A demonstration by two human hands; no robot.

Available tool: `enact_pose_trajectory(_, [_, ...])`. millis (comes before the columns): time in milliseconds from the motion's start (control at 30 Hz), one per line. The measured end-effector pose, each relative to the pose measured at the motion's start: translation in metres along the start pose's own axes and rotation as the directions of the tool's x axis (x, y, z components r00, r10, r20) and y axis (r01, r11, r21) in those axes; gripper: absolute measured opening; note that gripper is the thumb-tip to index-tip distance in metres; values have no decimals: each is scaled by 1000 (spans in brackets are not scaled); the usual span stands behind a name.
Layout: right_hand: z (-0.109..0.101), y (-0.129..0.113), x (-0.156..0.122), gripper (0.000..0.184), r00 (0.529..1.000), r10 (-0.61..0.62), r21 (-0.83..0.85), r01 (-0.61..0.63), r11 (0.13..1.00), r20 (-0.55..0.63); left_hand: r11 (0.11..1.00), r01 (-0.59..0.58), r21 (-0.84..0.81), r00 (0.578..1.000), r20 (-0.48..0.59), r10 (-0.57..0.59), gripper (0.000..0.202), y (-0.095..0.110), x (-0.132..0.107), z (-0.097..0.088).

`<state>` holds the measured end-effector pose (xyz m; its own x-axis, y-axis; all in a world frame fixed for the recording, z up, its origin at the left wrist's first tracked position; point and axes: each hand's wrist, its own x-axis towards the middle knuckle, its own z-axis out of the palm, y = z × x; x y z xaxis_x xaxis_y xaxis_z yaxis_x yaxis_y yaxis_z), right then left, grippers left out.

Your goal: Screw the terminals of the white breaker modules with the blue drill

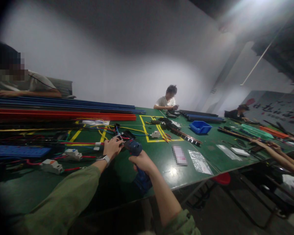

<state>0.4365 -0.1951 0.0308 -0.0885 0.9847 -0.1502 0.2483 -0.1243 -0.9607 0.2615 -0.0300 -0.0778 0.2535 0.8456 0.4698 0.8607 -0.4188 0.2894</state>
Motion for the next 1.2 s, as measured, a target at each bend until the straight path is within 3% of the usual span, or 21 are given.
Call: enact_pose_trajectory(1200, [1, -1, -2, 10, 1000, 15, 19, -15, 1000, -27, 1000, 6, 21, 1000, 13, -6, 27, 1, 0, -1])
